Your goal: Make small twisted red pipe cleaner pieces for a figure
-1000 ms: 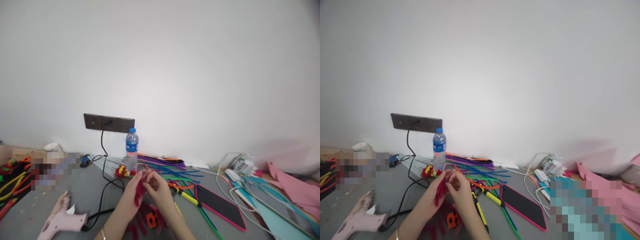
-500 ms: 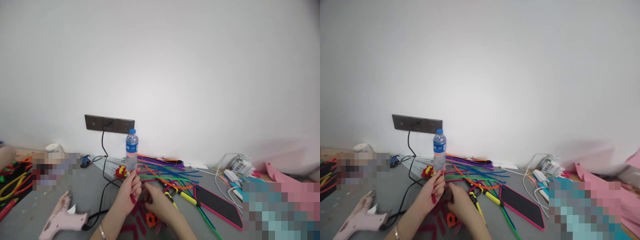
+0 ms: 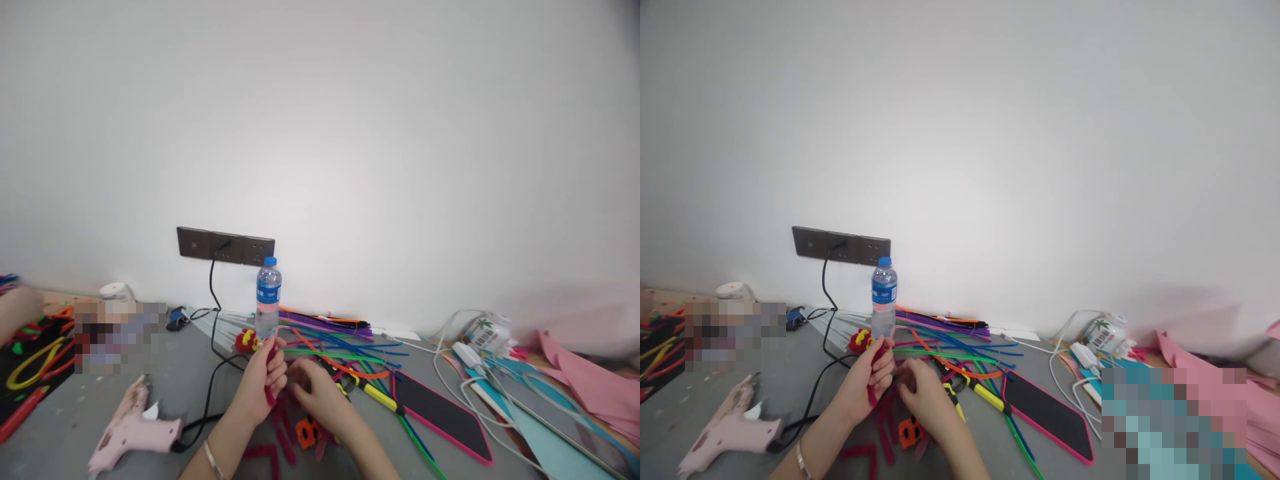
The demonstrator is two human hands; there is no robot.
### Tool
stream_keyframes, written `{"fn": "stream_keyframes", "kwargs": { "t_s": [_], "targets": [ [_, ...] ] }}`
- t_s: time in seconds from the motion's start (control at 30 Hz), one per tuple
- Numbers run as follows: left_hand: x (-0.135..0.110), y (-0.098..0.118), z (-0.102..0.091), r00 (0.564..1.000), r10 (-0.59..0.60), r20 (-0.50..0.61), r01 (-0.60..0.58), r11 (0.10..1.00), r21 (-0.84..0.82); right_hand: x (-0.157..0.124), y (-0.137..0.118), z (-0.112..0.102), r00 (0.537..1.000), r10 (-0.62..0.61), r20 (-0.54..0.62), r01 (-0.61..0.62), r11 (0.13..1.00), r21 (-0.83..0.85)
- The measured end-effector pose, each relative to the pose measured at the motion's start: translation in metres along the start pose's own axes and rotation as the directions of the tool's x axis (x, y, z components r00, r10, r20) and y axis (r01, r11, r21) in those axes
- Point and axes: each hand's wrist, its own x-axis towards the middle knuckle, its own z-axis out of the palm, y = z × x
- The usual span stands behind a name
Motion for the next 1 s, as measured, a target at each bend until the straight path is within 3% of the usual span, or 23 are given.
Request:
{"fn": "stream_keyframes", "kwargs": {
  "t_s": [0.13, 0.23, 0.37, 0.5, 0.57, 0.67, 0.73, 0.83, 0.9, 1.0],
  "targets": [
    [0.001, 0.001, -0.002, 1.000, 0.003, 0.005, -0.003, 0.999, -0.044, -0.003, -0.003, 0.006, 0.999, -0.030, 0.027, 0.034, 0.985, -0.169],
    [0.003, 0.001, -0.004, 1.000, 0.016, 0.014, -0.015, 0.999, -0.034, 0.000, 0.001, 0.004, 0.999, -0.035, -0.023, 0.030, 0.982, -0.184],
    [0.003, 0.001, -0.003, 0.999, 0.026, 0.031, -0.027, 0.998, 0.058, 0.010, 0.005, -0.005, 0.983, -0.017, -0.183, 0.040, 0.992, 0.122],
    [0.001, -0.008, 0.000, 0.997, 0.075, 0.034, -0.082, 0.939, 0.334, 0.015, -0.003, -0.003, 0.957, 0.000, -0.291, 0.157, 0.841, 0.518],
    [-0.001, -0.014, 0.002, 0.999, 0.052, 0.011, -0.051, 0.890, 0.453, 0.015, -0.008, 0.001, 0.955, -0.004, -0.296, 0.187, 0.784, 0.592],
    [-0.002, -0.016, 0.002, 0.999, 0.045, -0.029, -0.027, 0.892, 0.452, 0.014, -0.012, 0.003, 0.967, -0.003, -0.255, 0.168, 0.757, 0.631],
    [-0.001, -0.012, 0.002, 0.997, 0.081, -0.017, -0.068, 0.922, 0.382, 0.012, -0.012, -0.001, 0.970, -0.008, -0.244, 0.157, 0.786, 0.597],
    [0.001, 0.000, -0.001, 0.994, 0.108, 0.026, -0.111, 0.971, 0.214, 0.006, -0.014, -0.008, 0.978, -0.105, -0.179, 0.159, 0.934, 0.319],
    [0.003, 0.006, -0.004, 0.993, 0.116, 0.023, -0.118, 0.987, 0.105, 0.001, -0.016, -0.009, 0.982, -0.186, -0.027, 0.188, 0.977, 0.097],
    [0.003, 0.009, -0.006, 0.992, 0.129, -0.001, -0.128, 0.990, 0.051, -0.004, -0.017, -0.003, 0.968, -0.184, 0.169, 0.196, 0.979, -0.061]
  ]
}}
